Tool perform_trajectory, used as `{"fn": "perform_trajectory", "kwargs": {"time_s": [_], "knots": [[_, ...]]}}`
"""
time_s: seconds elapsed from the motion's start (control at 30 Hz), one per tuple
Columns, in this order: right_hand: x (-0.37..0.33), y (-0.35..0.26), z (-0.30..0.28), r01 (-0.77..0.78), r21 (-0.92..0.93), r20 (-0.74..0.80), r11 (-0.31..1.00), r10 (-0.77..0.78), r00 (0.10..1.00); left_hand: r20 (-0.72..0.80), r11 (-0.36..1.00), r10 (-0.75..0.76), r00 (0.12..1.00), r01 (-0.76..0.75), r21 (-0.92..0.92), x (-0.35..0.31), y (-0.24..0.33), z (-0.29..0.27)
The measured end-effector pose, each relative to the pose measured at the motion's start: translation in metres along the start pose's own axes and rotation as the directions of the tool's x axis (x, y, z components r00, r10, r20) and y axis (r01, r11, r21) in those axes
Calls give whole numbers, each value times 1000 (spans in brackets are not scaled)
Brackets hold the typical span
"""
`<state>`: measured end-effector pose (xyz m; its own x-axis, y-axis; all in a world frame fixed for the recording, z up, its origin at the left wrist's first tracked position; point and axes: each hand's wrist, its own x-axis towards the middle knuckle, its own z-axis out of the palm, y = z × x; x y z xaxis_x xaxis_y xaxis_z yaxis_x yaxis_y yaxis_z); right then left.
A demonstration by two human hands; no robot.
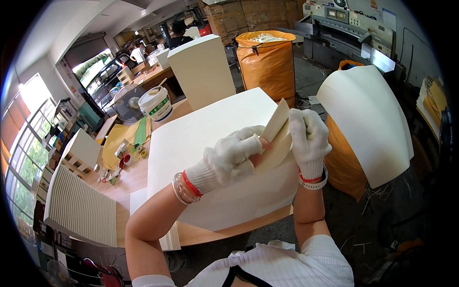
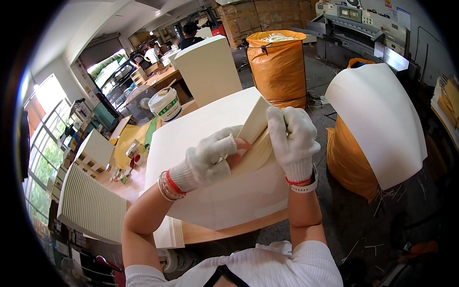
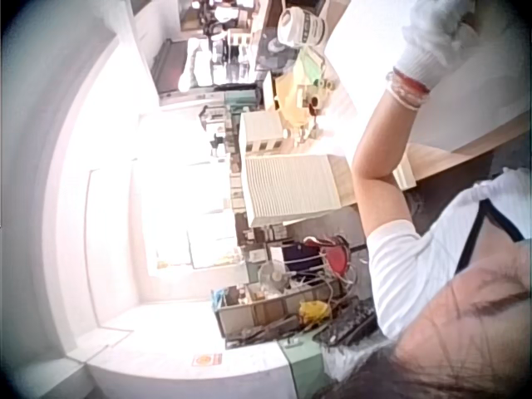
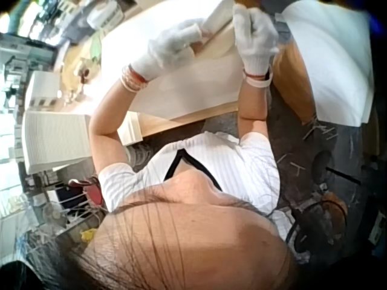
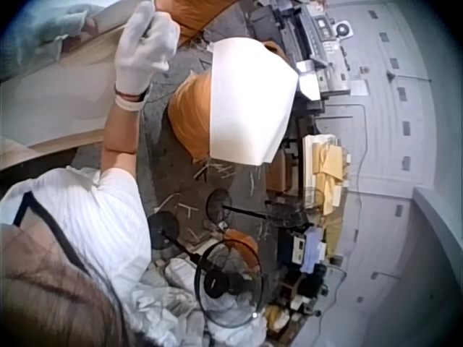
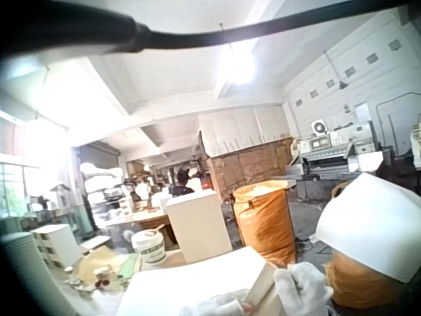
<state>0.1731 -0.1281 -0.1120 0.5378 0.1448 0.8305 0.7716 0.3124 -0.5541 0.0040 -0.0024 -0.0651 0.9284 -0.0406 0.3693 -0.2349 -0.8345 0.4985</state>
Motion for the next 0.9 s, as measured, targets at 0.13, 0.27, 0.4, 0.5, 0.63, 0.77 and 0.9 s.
{"fn": "perform_trajectory", "kwargs": {"time_s": [0.13,0.27,0.4,0.5,0.63,0.77,0.9], "knots": [[0,1,0,8,34,-22,999,-7,1000,-80,998,52,995,-50,29,2,7,5],[0,0,-1,8,48,-19,999,-7,1000,-47,999,47,998,-47,-16,2,5,0],[-2,-5,-6,-84,15,18,996,84,996,-106,997,75,992,-74,18,3,5,2],[-5,-10,-7,227,-147,-277,963,-260,925,-97,998,56,994,-53,33,-1,4,-1],[-28,-26,-17,402,-68,462,913,-328,824,-156,950,-8,988,57,308,-8,17,0],[-34,-39,-17,305,-204,520,930,-161,839,-159,786,-2,987,100,610,-12,29,18],[-37,-46,-8,227,-251,546,941,-56,836,-80,803,25,996,27,595,-14,22,12]]}}
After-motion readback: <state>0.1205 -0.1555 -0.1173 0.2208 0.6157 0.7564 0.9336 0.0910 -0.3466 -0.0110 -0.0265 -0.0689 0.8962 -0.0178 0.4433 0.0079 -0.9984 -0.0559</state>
